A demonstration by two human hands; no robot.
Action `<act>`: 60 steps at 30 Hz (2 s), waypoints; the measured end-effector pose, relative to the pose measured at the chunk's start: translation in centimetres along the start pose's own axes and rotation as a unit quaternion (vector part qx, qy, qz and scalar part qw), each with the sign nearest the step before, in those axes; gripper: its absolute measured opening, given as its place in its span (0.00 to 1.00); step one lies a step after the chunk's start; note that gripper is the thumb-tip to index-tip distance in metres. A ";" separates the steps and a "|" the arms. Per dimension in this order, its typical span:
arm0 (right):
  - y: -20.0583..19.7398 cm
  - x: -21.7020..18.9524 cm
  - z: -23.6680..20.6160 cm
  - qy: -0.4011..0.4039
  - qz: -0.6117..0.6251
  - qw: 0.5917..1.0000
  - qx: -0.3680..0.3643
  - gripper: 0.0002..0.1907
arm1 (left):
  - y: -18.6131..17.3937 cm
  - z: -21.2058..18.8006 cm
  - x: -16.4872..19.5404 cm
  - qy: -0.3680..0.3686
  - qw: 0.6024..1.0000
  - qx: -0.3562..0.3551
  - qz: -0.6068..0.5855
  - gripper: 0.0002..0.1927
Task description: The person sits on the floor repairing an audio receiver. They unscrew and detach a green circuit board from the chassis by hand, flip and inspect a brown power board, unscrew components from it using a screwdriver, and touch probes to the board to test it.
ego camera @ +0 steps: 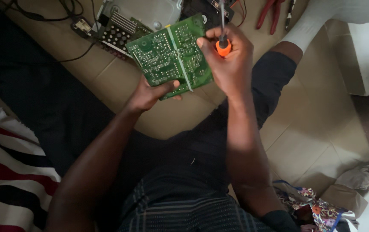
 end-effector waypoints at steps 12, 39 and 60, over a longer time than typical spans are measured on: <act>-1.5 -7.0 -3.1 -0.166 -0.050 0.982 -0.077 0.11 | -1.5 0.3 -2.5 0.024 0.995 -0.062 0.073 0.34; 5.5 -4.2 -10.7 -0.284 -0.210 0.932 -0.083 0.11 | -1.4 -0.6 0.5 0.089 0.906 0.013 -0.414 0.44; 3.5 2.7 -13.1 0.059 -0.062 0.991 -0.101 0.10 | -3.2 -0.3 5.3 0.193 0.911 -0.065 -0.358 0.40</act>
Point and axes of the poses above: each hand's wrist, its own z-axis towards the middle knuckle, its own y-axis out of the palm, x = y × z, the point moved 7 cm from there along z, towards the middle knuckle, and after that the axes turned 2 degrees about y, right-handed, at the moved point
